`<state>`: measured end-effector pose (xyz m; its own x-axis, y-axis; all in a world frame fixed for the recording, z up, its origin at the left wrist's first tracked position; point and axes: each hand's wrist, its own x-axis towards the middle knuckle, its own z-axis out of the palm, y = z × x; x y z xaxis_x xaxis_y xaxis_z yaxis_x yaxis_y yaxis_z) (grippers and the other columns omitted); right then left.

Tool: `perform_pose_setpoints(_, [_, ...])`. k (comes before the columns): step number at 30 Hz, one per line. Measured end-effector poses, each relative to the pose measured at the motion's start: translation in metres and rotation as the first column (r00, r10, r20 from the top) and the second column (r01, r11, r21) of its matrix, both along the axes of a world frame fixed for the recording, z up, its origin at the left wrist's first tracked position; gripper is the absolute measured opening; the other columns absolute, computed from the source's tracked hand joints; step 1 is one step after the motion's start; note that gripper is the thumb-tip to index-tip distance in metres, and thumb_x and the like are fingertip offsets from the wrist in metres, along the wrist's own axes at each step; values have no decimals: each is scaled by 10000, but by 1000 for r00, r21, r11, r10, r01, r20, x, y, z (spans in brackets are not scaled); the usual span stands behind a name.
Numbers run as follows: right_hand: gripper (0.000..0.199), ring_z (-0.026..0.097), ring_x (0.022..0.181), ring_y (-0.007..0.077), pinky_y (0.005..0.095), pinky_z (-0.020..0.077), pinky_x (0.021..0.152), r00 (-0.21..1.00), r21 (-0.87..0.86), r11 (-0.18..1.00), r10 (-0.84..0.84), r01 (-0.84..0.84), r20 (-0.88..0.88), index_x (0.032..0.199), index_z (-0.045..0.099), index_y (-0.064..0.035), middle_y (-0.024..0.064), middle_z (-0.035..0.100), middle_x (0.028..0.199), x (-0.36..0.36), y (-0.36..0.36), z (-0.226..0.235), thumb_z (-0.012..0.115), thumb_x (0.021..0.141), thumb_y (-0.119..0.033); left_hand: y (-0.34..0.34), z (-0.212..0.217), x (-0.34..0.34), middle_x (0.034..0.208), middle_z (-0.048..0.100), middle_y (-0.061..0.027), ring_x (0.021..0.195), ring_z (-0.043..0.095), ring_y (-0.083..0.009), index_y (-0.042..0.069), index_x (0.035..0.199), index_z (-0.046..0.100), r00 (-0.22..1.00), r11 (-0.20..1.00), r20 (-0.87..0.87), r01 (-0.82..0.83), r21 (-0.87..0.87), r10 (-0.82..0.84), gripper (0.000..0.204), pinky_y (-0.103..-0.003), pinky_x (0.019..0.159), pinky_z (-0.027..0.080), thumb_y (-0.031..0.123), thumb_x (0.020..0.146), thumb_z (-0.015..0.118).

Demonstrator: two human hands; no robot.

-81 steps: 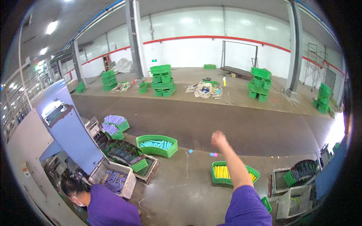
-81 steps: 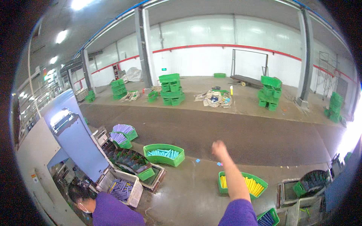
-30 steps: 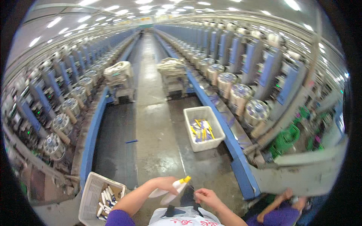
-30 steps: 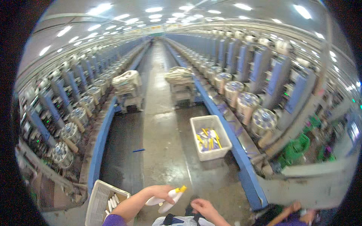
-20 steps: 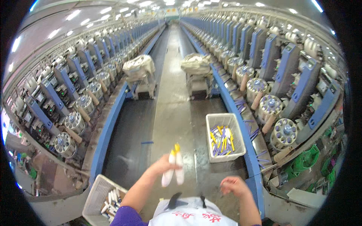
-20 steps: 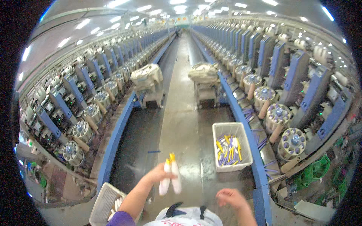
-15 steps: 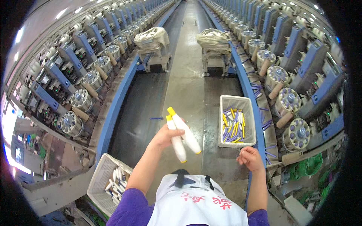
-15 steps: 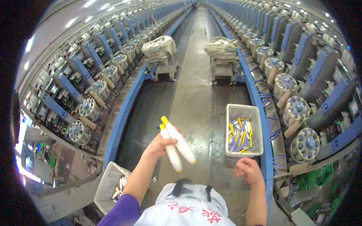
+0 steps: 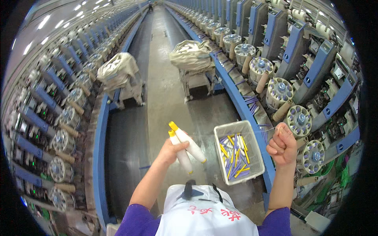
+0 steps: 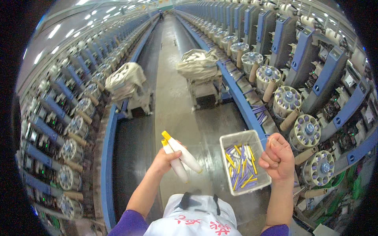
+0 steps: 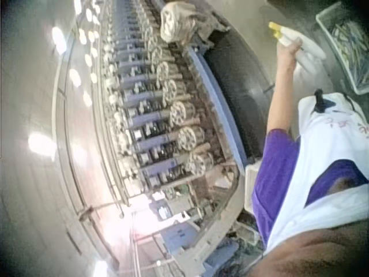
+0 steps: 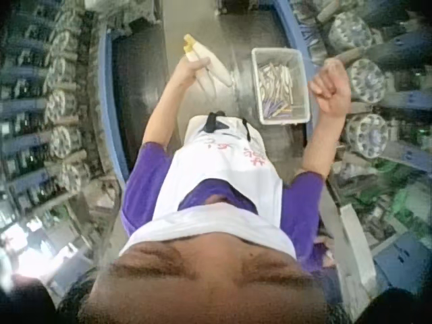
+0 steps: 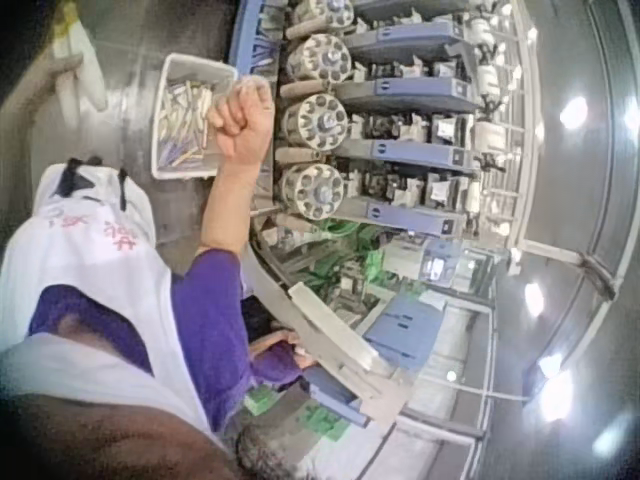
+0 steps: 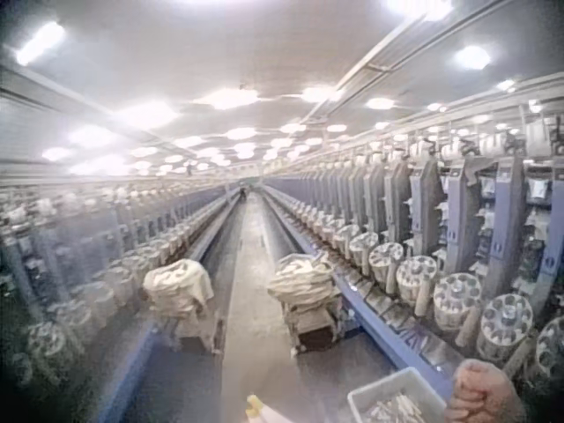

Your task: The person repeatedly picks white cylindrical spools from a cloth bag and places them into slots on rotating circular fixtures along a textile machine. They also handle purple and yellow plastic rods, moving them between a white basket and the machine fixtures. The person walks along the machine line, refills spools, and briefly adjusts a control panel.

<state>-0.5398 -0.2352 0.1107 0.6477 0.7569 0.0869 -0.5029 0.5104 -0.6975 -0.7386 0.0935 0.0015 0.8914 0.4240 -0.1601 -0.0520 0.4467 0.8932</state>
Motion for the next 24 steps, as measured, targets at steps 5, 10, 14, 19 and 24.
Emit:
perform_pose_setpoints(5, [148,334,483,70,287,393,483,992,-376,919,-99,119,72,841,496,-90,-29,364,631,76,68,-51,575,930,-178,103,-2,130,1106,630,-100,1003,601,-214,22,1145,554,995,999,93,-36,12,35,385,-378,907,469,62,796,711])
perform_pose_setpoints(10, [113,384,602,151,394,401,689,929,59,966,-225,253,-294,846,548,-99,8,415,682,159,123,-126,565,919,-184,210,-31,254,1117,623,-119,1009,594,-240,31,1181,504,987,985,-33,-159,-60,157,444,-397,912,473,76,793,716])
perform_pose_setpoints(14, [193,475,764,242,491,358,981,820,120,855,-431,505,-376,777,555,-105,68,597,884,265,211,-156,558,928,-224,285,-58,371,1109,627,-121,1007,598,-247,3,1173,511,983,989,-137,-134,-57,125,431,-406,916,470,50,792,705])
perform_pose_setpoints(19, [161,480,614,217,455,448,887,897,222,916,-236,334,-375,768,543,-90,46,486,615,392,276,-177,555,913,-161,369,-70,512,1056,645,-114,966,613,-231,-13,1108,571,972,993,-206,-116,1,113,351,-374,882,481,16,781,694])
perform_pose_setpoints(24, [91,299,370,82,356,454,549,765,-504,772,-575,387,-291,833,583,-80,-43,413,516,459,246,-222,613,868,-158,416,-87,662,938,660,-74,859,629,-182,7,1002,617,972,996,-223,-62,70,76,234,-327,789,499,32,785,702])
